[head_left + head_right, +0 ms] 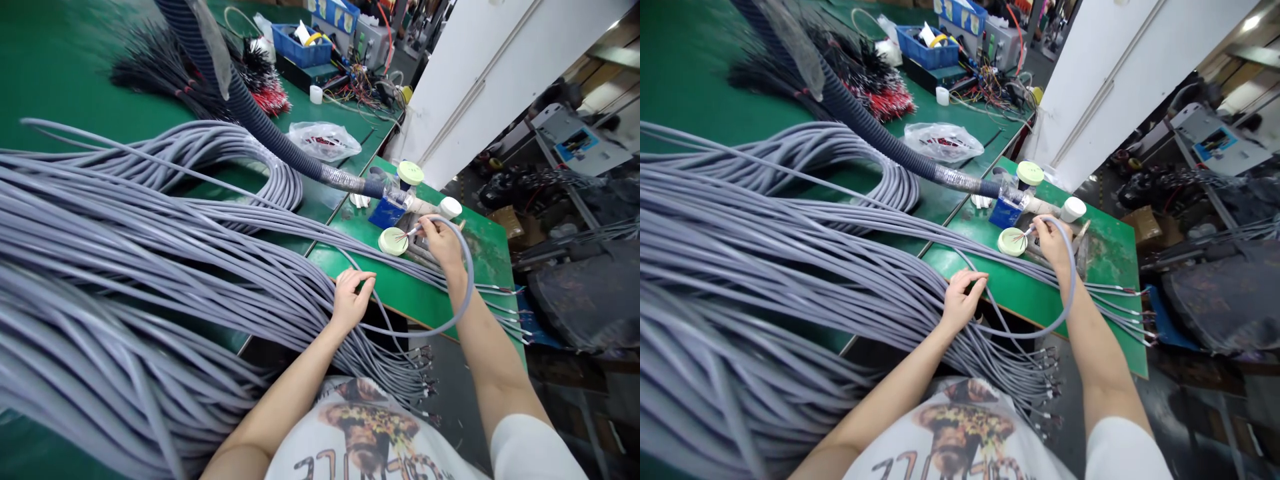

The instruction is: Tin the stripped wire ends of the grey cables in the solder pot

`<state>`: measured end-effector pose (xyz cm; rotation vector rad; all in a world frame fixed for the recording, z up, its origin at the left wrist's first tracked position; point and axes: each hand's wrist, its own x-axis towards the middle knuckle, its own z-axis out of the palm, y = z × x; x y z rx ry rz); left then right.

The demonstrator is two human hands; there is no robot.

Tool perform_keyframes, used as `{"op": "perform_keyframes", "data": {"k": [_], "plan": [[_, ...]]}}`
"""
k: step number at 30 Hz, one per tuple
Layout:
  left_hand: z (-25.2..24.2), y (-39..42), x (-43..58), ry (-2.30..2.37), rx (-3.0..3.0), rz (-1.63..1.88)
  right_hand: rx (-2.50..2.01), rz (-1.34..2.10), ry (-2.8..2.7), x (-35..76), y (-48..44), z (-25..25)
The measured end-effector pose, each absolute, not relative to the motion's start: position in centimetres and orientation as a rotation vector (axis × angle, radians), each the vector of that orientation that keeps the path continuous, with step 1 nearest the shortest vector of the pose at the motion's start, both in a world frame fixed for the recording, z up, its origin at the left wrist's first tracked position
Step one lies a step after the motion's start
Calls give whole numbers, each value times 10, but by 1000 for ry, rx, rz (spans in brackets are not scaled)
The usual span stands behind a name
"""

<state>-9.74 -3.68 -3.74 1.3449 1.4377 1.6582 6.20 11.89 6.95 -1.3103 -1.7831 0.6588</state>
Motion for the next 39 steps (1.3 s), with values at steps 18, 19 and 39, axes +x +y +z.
{"op": "perform_keyframes", "data": {"k": [18, 19, 39], "plan": [[-41, -36, -97, 1484, 1462, 1582, -1373, 636, -1909, 63, 150, 42], [-41, -36, -98, 1485, 1466, 1581, -1376, 632, -1910, 63, 151, 41], [-41, -36, -96, 1493, 1499, 1564, -1260, -137, -2684, 30, 142, 87]]}}
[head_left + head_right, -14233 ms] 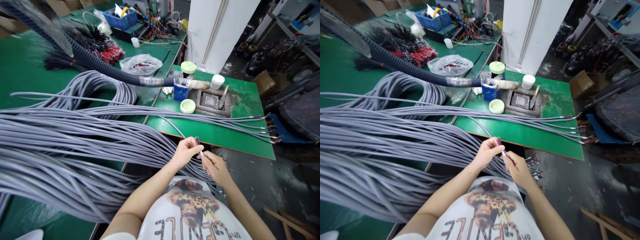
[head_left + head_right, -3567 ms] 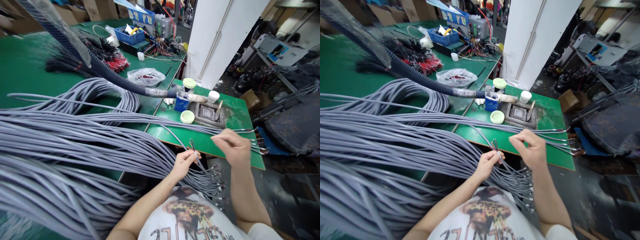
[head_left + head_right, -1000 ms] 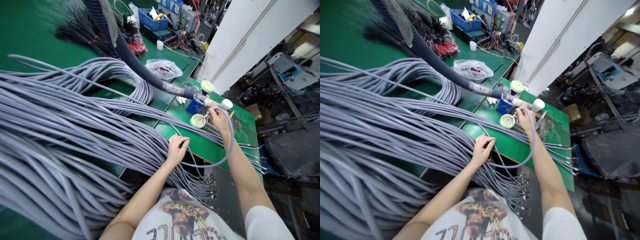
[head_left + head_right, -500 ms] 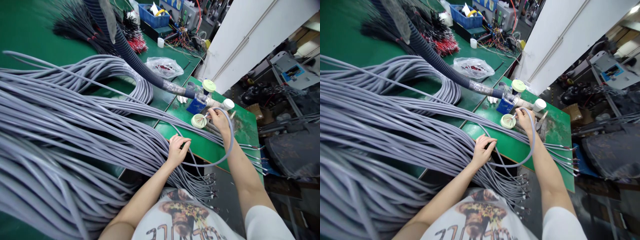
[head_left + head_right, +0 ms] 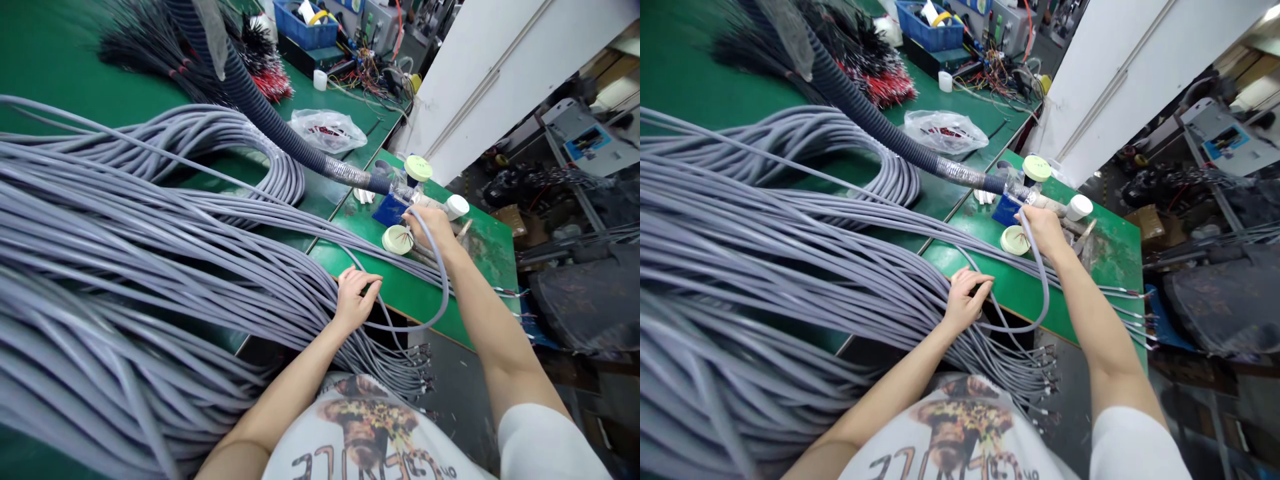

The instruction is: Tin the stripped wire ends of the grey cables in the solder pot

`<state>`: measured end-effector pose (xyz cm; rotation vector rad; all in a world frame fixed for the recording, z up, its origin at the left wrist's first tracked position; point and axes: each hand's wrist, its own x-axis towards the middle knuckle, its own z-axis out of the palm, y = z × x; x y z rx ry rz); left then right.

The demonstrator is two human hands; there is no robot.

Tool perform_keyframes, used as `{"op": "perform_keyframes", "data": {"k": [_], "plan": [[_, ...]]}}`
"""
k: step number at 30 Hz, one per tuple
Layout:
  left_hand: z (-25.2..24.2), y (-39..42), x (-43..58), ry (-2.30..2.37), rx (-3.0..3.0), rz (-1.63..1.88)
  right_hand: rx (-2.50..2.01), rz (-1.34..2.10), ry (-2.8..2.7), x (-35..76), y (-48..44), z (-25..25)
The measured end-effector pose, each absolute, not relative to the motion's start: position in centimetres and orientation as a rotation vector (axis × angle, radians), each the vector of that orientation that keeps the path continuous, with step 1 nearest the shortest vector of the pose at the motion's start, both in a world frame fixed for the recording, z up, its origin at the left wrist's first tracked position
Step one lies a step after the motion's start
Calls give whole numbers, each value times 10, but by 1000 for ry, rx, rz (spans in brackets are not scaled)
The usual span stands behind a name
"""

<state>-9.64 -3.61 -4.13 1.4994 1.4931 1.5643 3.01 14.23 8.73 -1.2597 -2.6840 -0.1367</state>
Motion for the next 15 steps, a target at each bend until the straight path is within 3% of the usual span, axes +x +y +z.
{"op": "perform_keyframes", "data": {"k": [5, 15], "plan": [[-40, -36, -97, 1502, 1508, 1552, -1283, -236, -2808, 18, 145, 86], [-38, -37, -98, 1505, 1506, 1536, -1274, -108, -2727, 17, 144, 86]]}}
